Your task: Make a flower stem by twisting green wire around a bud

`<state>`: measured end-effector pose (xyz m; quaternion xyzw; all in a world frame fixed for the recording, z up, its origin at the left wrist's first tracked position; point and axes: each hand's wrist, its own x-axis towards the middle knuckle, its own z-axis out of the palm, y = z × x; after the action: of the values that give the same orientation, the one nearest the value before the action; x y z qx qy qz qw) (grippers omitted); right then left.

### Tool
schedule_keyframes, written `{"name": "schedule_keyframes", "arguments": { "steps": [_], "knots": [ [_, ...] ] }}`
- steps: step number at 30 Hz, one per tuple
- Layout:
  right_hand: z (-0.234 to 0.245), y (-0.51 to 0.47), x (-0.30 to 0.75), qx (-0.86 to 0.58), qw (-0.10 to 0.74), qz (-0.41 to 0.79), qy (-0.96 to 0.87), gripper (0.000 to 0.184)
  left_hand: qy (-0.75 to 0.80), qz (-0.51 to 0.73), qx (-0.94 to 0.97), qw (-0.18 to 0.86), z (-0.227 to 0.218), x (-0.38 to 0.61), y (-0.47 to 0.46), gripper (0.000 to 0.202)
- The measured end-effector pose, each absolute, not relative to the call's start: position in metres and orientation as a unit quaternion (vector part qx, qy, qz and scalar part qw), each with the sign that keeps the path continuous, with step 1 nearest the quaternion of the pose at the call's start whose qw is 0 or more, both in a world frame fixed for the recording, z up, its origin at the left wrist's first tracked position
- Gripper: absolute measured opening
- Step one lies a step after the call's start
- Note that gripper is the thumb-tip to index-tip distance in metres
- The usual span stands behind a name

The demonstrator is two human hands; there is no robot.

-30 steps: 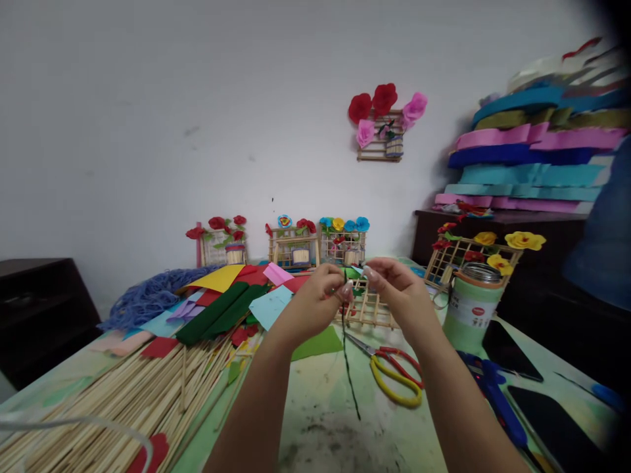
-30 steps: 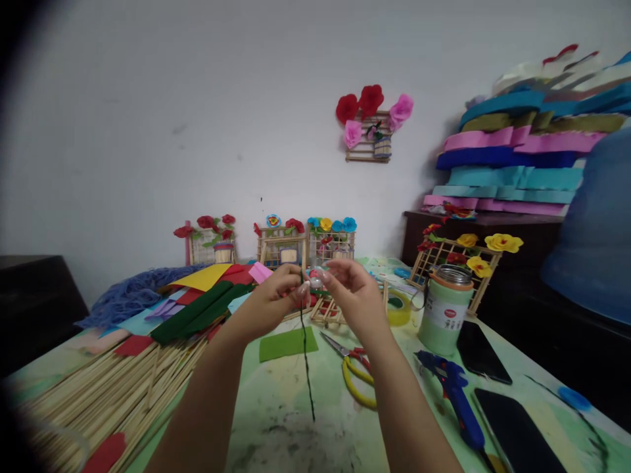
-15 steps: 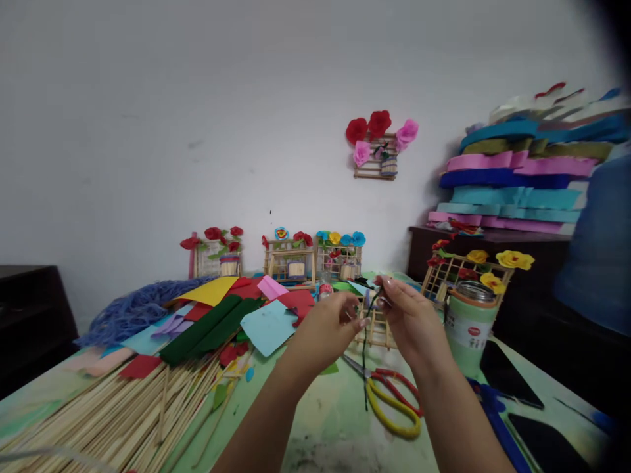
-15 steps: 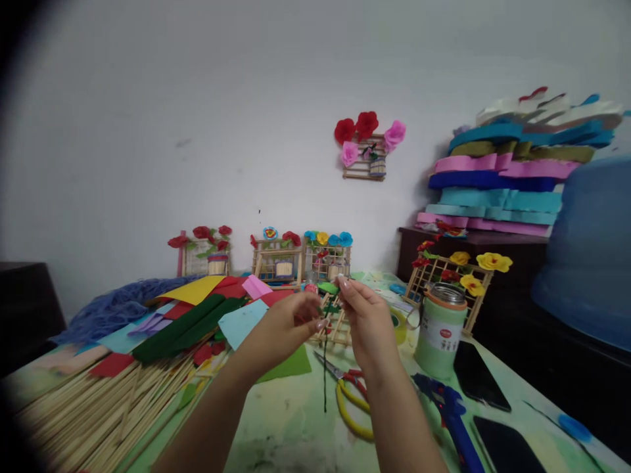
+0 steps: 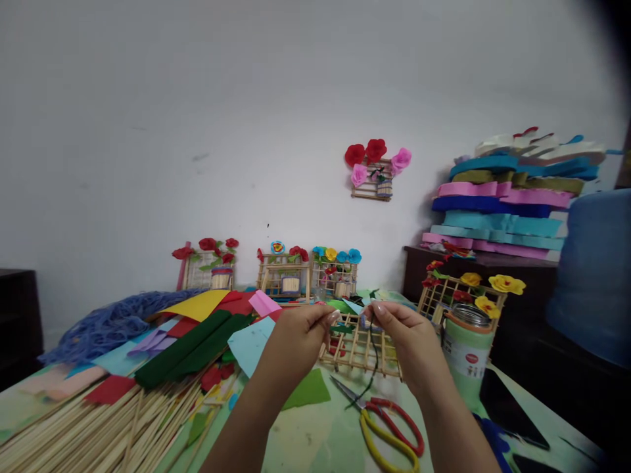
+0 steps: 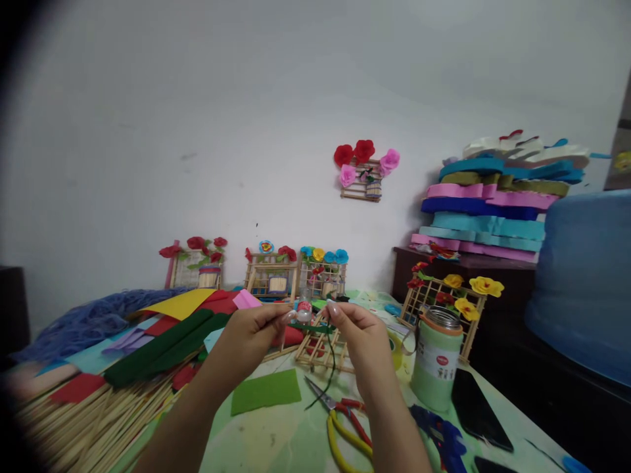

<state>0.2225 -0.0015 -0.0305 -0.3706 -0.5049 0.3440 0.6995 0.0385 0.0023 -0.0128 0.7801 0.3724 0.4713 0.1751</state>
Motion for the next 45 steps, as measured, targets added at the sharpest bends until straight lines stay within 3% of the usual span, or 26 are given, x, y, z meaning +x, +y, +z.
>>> {"name": "schedule_keyframes", "arguments": {
  "steps": [7,13,24,29,37,45],
  "knots": [
    [-0.027,-0.005,0.217,-0.312,0.712,0.424,-0.465,0.04,0.354,0.476,0.789,0.158,-0.013,0.035,0.004,0.029],
    [-0.028,-0.003,0.21,-0.294,0.752,0.377,-0.453,0.027,0.348,0.465,0.803,0.136,-0.015,0.041,0.001,0.028],
    [-0.035,0.004,0.214,-0.288,0.779,0.324,-0.453,0.022,0.326,0.468,0.815,0.103,-0.018,0.055,-0.004,0.028],
    [-0.032,-0.002,0.215,-0.293,0.745,0.325,-0.504,0.018,0.277,0.495,0.823,-0.011,-0.025,0.06,-0.002,0.027],
    [-0.026,-0.008,0.212,-0.293,0.761,0.354,-0.458,0.029,0.222,0.519,0.755,-0.333,-0.034,0.064,0.005,0.025],
    [-0.026,-0.006,0.209,-0.292,0.794,0.349,-0.404,0.028,0.25,0.491,0.721,-0.421,-0.04,0.075,-0.002,0.029]
  ]
}}
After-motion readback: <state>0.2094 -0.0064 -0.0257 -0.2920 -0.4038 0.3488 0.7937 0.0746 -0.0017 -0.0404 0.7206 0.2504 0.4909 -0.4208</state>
